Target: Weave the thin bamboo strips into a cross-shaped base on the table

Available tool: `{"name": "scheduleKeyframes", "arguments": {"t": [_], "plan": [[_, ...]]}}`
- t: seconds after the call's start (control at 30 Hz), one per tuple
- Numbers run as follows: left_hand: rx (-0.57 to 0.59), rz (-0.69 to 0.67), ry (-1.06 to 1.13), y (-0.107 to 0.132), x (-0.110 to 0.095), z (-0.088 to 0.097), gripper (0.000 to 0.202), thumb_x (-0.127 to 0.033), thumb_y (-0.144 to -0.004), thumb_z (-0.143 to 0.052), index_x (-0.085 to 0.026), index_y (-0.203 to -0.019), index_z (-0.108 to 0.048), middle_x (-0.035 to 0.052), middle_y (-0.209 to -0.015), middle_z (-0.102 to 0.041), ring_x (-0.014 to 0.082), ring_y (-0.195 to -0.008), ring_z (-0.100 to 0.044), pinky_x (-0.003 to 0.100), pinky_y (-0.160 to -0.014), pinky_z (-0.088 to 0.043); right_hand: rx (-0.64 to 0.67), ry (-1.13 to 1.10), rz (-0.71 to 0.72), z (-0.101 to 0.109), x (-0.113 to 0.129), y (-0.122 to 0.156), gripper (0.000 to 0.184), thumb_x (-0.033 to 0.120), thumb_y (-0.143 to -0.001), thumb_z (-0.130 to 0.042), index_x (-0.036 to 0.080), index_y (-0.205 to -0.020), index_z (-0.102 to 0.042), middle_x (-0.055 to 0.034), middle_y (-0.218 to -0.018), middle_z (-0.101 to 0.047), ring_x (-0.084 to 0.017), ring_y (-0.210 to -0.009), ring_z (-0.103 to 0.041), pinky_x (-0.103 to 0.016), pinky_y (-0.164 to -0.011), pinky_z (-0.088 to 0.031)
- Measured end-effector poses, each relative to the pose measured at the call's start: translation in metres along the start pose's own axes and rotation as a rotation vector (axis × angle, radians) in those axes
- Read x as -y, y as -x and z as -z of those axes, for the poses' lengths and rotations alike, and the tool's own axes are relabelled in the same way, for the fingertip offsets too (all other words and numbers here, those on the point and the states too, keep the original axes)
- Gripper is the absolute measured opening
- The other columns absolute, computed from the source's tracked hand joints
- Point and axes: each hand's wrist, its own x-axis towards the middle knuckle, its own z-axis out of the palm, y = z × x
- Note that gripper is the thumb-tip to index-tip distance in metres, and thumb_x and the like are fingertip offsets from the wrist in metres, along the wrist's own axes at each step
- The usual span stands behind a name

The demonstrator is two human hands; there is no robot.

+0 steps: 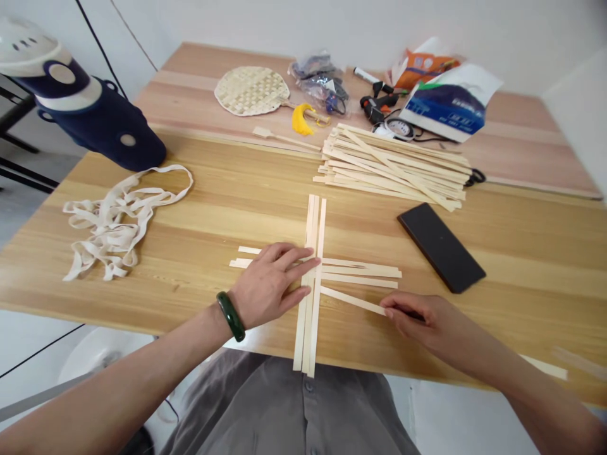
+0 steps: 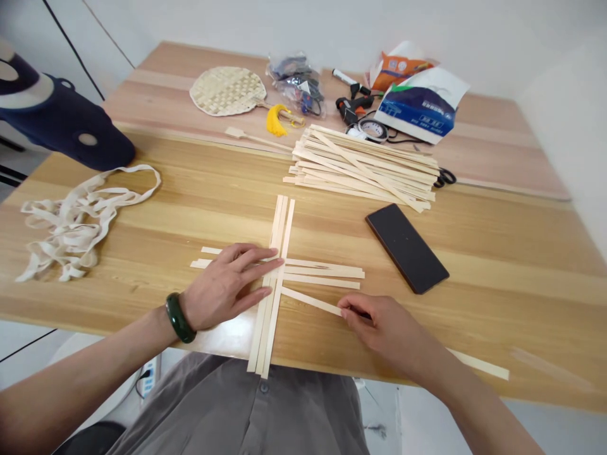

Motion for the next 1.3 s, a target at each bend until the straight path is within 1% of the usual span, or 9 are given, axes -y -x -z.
{"name": "scheduleKeyframes", "arguments": {"t": [0.23,0.4,0.53,0.67,0.73,0.8,0.93,1.13,1.3], "plan": [[0.001,-0.008,0.005,0.0,0.0,0.001,0.051,-0.04,-0.094,-0.057,-0.02,-0.14,-0.051,0.0079,-0.141,-0.055,0.0284,-0.12,-0.047,0.049,-0.105,-0.043,-0.01,-0.009,-0.047,0.003,-0.01,0.001,0.037,0.047,-0.095,-0.038,0.024,-0.086,-0.065,0.002,-0.067,-0.058,-0.015,-0.062,-0.053,-0.025,-0.057,-0.04],[-0.004,-0.003,0.01,0.0,-0.002,0.002,0.055,-0.042,-0.09,-0.062,-0.021,-0.14,-0.051,0.0077,-0.141,-0.055,0.0287,-0.12,-0.047,0.05,-0.104,-0.044,-0.043,0.047,-0.021,0.006,-0.012,0.005,0.039,0.048,-0.096,-0.037,0.024,-0.088,-0.067,0.0002,-0.071,-0.064,-0.015,-0.063,-0.058,-0.025,-0.057,-0.044],[-0.002,0.011,0.023,0.0,-0.003,0.002,0.061,-0.045,-0.086,-0.066,-0.023,-0.14,-0.05,0.0075,-0.141,-0.055,0.029,-0.121,-0.048,0.05,-0.104,-0.043,-0.064,0.096,0.061,0.006,0.0,0.003,0.037,0.043,-0.096,-0.039,0.024,-0.096,-0.071,-0.0035,-0.092,-0.075,-0.019,-0.078,-0.069,-0.028,-0.064,-0.052],[-0.002,0.015,0.032,-0.001,-0.002,0.002,0.066,-0.05,-0.083,-0.069,-0.022,-0.141,-0.049,0.0084,-0.141,-0.055,0.0298,-0.121,-0.048,0.051,-0.104,-0.044,-0.121,0.159,0.196,0.008,0.017,0.0,0.037,0.034,-0.096,-0.038,0.028,-0.108,-0.073,-0.0034,-0.109,-0.076,-0.022,-0.093,-0.073,-0.033,-0.078,-0.057],[-0.004,0.01,0.036,-0.001,-0.002,0.002,0.068,-0.051,-0.083,-0.068,-0.021,-0.141,-0.049,0.0087,-0.141,-0.055,0.03,-0.121,-0.047,0.051,-0.104,-0.044,-0.111,0.202,0.231,0.011,0.025,-0.001,0.038,0.03,-0.095,-0.038,0.031,-0.108,-0.074,-0.002,-0.106,-0.077,-0.021,-0.088,-0.074,-0.033,-0.075,-0.057],[-0.007,-0.002,0.04,-0.001,-0.002,0.002,0.067,-0.05,-0.083,-0.068,-0.021,-0.141,-0.049,0.0091,-0.14,-0.055,0.03,-0.121,-0.047,0.051,-0.104,-0.044,-0.089,0.246,0.238,0.015,0.031,-0.001,0.037,0.028,-0.094,-0.041,0.033,-0.108,-0.074,-0.0011,-0.098,-0.078,-0.021,-0.077,-0.074,-0.031,-0.066,-0.056],[-0.011,-0.009,0.045,0.0,-0.001,0.002,0.066,-0.043,-0.083,-0.067,-0.021,-0.142,-0.048,0.0097,-0.141,-0.054,0.03,-0.122,-0.047,0.05,-0.106,-0.043,-0.1,0.29,0.251,0.021,0.038,0.002,0.033,0.03,-0.091,-0.048,0.039,-0.112,-0.072,0.0005,-0.086,-0.078,-0.02,-0.065,-0.071,-0.029,-0.056,-0.051],[-0.011,-0.009,0.054,0.002,0.0,0.0,0.065,-0.044,-0.084,-0.064,-0.022,-0.143,-0.047,0.0093,-0.142,-0.052,0.0298,-0.123,-0.046,0.05,-0.107,-0.041,-0.146,0.322,0.218,0.021,0.048,0.0,0.025,0.034,-0.088,-0.052,0.035,-0.099,-0.075,0.0,-0.067,-0.072,-0.016,-0.047,-0.059,-0.029,-0.047,-0.041],[-0.003,-0.007,0.048,0.001,-0.001,0.001,0.064,-0.042,-0.084,-0.063,-0.021,-0.142,-0.047,0.0089,-0.143,-0.052,0.0297,-0.124,-0.046,0.049,-0.108,-0.04,-0.159,0.303,0.223,0.018,0.059,-0.007,0.016,0.035,-0.083,-0.058,0.03,-0.082,-0.073,-0.0035,-0.062,-0.067,-0.023,-0.061,-0.064,-0.033,-0.055,-0.045]]}}
